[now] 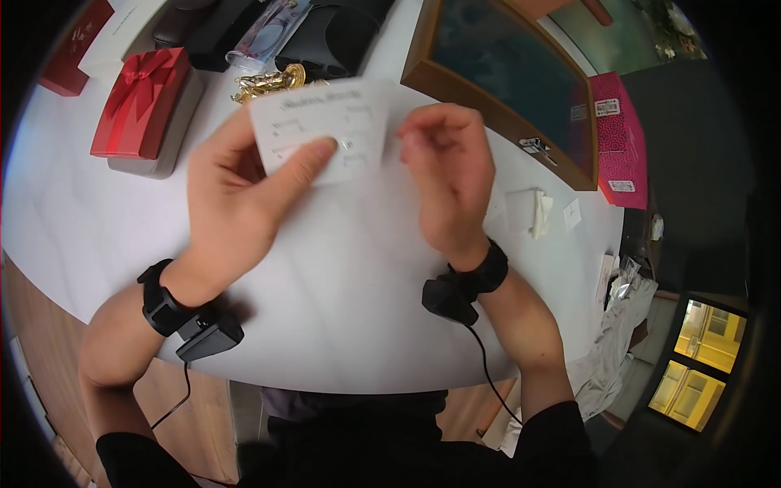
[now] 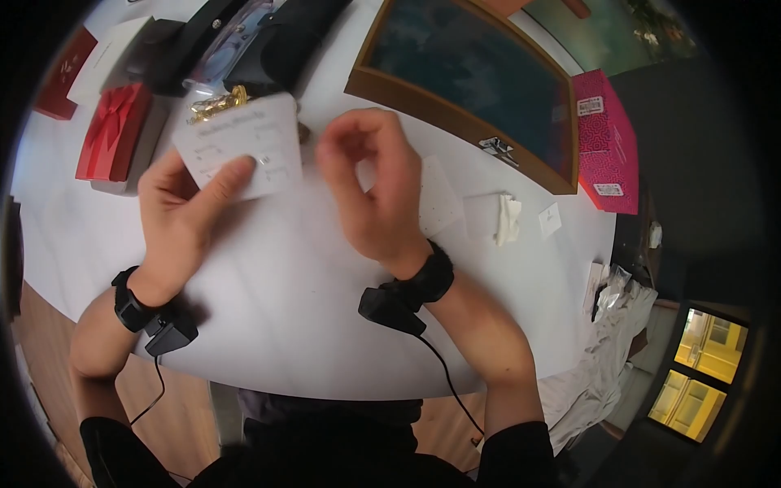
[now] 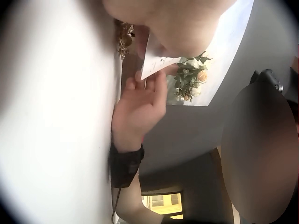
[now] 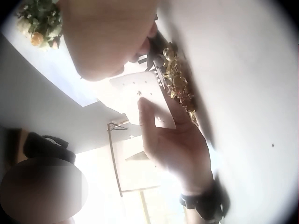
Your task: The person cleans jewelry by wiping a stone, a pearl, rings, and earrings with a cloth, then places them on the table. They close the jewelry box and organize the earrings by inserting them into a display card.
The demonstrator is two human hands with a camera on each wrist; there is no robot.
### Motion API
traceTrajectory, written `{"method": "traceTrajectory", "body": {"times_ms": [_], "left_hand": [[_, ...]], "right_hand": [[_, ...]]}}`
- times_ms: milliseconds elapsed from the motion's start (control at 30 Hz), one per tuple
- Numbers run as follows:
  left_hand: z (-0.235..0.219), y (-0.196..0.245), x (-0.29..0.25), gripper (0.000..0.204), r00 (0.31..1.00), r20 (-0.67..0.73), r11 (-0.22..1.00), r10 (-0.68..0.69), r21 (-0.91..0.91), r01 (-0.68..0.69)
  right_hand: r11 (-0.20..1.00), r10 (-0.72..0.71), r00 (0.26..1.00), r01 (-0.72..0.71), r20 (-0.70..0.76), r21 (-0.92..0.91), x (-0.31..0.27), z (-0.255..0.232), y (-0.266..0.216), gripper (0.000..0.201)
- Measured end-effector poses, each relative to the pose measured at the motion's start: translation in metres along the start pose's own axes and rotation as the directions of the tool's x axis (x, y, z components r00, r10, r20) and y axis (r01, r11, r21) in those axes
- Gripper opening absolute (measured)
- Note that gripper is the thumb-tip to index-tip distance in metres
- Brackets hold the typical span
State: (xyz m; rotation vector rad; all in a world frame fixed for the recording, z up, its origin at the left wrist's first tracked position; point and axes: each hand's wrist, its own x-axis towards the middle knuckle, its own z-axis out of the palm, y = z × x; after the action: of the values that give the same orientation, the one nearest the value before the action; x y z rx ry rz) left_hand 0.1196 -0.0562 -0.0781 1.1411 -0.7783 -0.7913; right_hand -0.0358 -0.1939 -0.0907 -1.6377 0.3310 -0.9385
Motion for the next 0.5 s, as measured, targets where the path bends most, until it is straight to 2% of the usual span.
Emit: {"method": "traceTrajectory", "body": {"times_ms": [67, 100, 167, 200, 267, 367, 500], "left_hand": [[-0.001, 0.005, 0.005, 0.027, 0.996, -0.080, 0.999, 0.028, -0.014, -0.029], [-0.002, 0.003, 0.006, 0.027, 0.997, -0.078, 0.999, 0.027, -0.016, -0.029], [-0.006, 0.001, 0.007, 0.026, 0.991, -0.108, 0.996, 0.080, 0.052, -0.075], [-0.006, 0.002, 0.007, 0.026, 0.991, -0.108, 0.996, 0.081, 0.053, -0.075], [-0.005, 0.004, 0.008, 0.025, 0.989, -0.129, 0.996, 0.067, 0.062, -0.059], [-0.009, 0.005, 0.011, 0.025, 0.990, -0.134, 0.998, 0.044, 0.050, -0.038], [-0.006, -0.001, 0.010, 0.026, 0.990, -0.132, 0.999, 0.048, 0.012, -0.047]], "right_hand": [[0.954, -0.021, 0.990, -0.022, -0.138, -0.299, 0.004, -0.011, 0.000, 0.011], [0.953, -0.020, 0.990, -0.023, -0.139, -0.302, 0.007, -0.013, -0.001, 0.011], [0.834, 0.010, 0.997, -0.052, -0.079, -0.550, 0.014, -0.015, -0.004, 0.006], [0.834, 0.010, 0.997, -0.052, -0.078, -0.549, 0.014, -0.015, -0.004, 0.006], [0.765, 0.006, 0.993, 0.069, 0.114, -0.640, 0.013, -0.014, -0.004, 0.007], [0.806, 0.011, 0.981, 0.107, 0.195, -0.583, 0.011, -0.013, -0.002, 0.010], [0.781, -0.019, 0.959, 0.191, 0.284, -0.595, 0.012, -0.013, -0.003, 0.009]]}}
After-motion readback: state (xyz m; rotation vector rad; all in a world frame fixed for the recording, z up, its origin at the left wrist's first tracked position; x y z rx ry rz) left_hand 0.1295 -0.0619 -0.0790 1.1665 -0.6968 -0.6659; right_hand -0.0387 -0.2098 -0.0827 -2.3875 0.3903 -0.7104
